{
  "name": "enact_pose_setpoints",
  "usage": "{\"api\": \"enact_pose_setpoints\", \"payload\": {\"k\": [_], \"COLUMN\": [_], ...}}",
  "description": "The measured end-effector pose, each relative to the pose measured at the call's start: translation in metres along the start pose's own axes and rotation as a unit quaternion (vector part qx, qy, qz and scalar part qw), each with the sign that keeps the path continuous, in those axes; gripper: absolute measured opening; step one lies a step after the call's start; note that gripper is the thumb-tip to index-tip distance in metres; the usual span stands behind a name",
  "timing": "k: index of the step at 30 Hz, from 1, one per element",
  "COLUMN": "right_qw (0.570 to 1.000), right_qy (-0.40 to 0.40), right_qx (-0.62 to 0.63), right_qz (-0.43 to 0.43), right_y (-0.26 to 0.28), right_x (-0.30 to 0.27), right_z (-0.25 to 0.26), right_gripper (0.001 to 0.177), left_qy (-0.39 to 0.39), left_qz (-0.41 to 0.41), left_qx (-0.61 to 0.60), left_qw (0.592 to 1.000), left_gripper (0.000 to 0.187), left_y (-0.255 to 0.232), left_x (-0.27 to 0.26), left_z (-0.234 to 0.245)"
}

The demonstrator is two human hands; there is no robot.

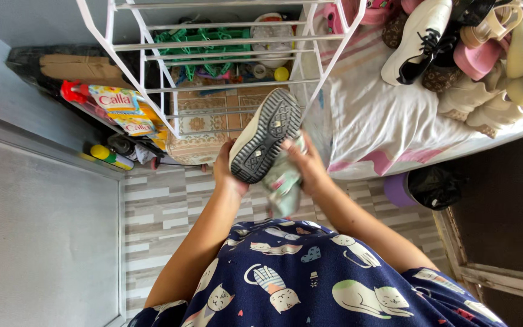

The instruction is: The person removes several pairs of shoes from a metal shoe rack, wipes the rack with a cloth, and then wipes each shoe individually with the cloth. The shoes are placed back on the rack after cleaning.

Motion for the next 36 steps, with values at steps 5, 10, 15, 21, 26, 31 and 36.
{"api": "enact_pose_setpoints", "payload": {"k": [5, 10, 15, 21, 26, 31, 36], "right_qw": [0.996, 0.977, 0.971, 0.975, 0.656, 0.613, 0.605], "right_qy": [0.017, 0.050, 0.098, -0.022, 0.014, 0.034, 0.040], "right_qx": [0.092, 0.161, 0.184, -0.105, -0.563, -0.615, -0.632], "right_qz": [0.002, -0.133, -0.114, 0.195, 0.502, 0.495, 0.483], "right_y": [0.009, -0.011, -0.006, 0.038, 0.074, 0.080, 0.098], "right_x": [0.006, 0.016, 0.007, -0.030, -0.070, -0.079, -0.071], "right_z": [0.009, 0.019, 0.016, 0.004, -0.063, -0.085, -0.096], "right_gripper": [0.048, 0.049, 0.044, 0.051, 0.063, 0.058, 0.053], "left_qy": [0.066, 0.221, 0.128, 0.067, 0.035, 0.114, 0.196], "left_qz": [-0.031, 0.010, -0.036, -0.043, -0.046, -0.153, -0.378], "left_qx": [0.056, 0.233, 0.260, 0.150, 0.170, 0.469, 0.672], "left_qw": [0.996, 0.947, 0.956, 0.985, 0.984, 0.862, 0.606], "left_gripper": [0.037, 0.063, 0.070, 0.049, 0.036, 0.020, 0.021], "left_y": [0.011, 0.028, 0.024, 0.005, 0.024, 0.011, -0.011], "left_x": [-0.021, -0.054, -0.038, -0.015, -0.023, -0.059, -0.112], "left_z": [-0.024, -0.053, -0.042, -0.013, 0.002, -0.028, -0.079]}}
Point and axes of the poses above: each hand's wrist, its own x-axis towards the middle knuckle, its own z-axis out of the back of the hand, y = z × x, the point moved 8 cm from there along x, towards the middle knuckle, and after that the axes turned 9 degrees about -x, right-handed, at the moved point
